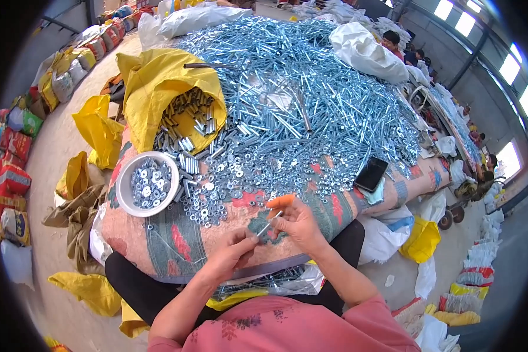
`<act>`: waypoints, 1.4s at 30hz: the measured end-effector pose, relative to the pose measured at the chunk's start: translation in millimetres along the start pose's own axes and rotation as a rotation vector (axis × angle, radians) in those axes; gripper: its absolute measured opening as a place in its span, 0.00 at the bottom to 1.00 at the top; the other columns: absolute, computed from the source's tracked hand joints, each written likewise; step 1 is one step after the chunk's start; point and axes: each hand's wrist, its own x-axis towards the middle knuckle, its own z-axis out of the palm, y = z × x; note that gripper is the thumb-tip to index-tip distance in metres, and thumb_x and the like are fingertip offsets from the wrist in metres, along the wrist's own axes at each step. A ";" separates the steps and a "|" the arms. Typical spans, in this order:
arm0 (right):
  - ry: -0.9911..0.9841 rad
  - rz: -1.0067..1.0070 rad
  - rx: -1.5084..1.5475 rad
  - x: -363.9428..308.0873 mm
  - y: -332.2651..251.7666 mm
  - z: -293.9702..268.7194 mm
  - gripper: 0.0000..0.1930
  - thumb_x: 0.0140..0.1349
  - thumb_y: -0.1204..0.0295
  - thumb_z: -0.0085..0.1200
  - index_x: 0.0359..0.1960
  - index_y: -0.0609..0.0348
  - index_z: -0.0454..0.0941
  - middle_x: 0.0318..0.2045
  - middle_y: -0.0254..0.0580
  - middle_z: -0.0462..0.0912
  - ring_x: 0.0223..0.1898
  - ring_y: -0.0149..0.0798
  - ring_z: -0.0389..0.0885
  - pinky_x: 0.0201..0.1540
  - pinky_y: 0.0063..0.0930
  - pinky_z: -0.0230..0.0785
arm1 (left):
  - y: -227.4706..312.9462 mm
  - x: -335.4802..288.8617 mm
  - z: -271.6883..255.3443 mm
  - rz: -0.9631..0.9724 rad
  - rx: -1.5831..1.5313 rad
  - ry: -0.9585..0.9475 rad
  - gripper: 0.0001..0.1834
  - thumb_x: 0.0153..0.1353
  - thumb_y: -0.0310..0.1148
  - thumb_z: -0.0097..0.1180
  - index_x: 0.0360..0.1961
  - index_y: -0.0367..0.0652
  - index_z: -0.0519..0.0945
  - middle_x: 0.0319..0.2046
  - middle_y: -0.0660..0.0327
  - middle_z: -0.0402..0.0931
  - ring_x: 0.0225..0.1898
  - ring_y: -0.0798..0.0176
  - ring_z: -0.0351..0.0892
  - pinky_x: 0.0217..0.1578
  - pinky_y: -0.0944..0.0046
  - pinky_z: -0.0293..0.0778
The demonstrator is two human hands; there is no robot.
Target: The person assembles hardware fasteners by sliding metal sleeves and washers onto threaded metal rods and screwing nuts onto the rods by hand.
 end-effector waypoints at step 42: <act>-0.056 0.044 -0.156 -2.5 13.1 -20.1 0.23 0.65 0.59 0.44 0.53 0.66 0.68 0.36 0.42 0.81 0.38 0.31 0.78 0.45 0.26 0.69 | -5.2 7.6 -8.5 0.035 -0.135 0.023 0.10 0.66 0.35 0.43 0.33 0.39 0.68 0.24 0.66 0.65 0.22 0.76 0.63 0.17 0.77 0.57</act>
